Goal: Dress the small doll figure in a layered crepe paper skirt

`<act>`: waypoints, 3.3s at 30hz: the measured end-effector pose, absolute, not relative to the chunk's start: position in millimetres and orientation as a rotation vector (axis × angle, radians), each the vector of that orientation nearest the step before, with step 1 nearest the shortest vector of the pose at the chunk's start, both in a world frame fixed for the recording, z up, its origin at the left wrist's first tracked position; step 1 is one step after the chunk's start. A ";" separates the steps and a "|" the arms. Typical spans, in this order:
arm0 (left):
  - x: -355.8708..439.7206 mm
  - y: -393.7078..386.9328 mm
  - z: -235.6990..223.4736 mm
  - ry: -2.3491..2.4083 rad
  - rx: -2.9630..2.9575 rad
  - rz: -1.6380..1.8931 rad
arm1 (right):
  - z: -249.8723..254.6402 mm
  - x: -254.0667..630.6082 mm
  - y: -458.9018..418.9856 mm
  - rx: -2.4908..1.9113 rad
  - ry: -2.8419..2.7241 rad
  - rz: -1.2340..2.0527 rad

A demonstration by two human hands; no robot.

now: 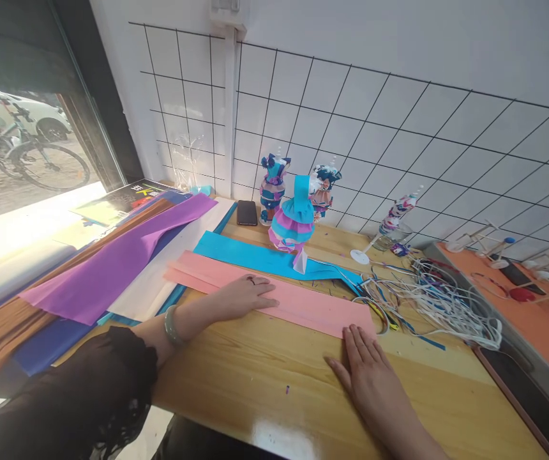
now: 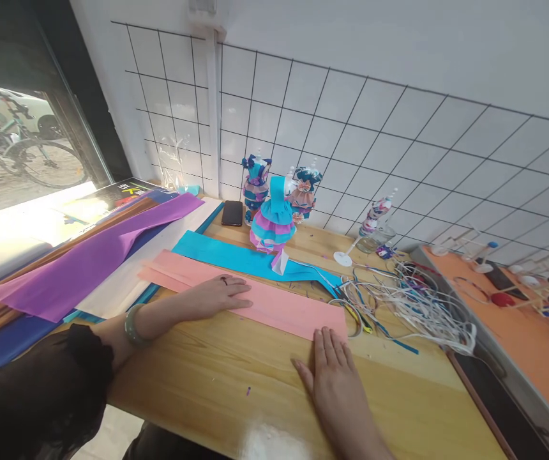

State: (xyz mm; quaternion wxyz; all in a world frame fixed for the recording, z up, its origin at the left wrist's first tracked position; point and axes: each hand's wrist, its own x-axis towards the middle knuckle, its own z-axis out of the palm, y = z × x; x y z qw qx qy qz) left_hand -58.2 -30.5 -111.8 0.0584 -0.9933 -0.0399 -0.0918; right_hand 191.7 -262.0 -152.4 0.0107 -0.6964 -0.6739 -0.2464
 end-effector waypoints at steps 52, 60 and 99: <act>-111.7 18.1 -69.3 -1.126 -3.671 0.189 | -153.7 177.3 -245.2 -1.872 -2.386 -0.473; -123.8 26.8 -61.2 -1.106 -3.689 0.172 | -154.9 177.3 -245.3 -1.847 -2.368 -0.480; -149.9 55.7 -67.3 -1.549 -3.311 0.416 | -133.5 166.8 -228.2 -1.859 -2.338 -0.637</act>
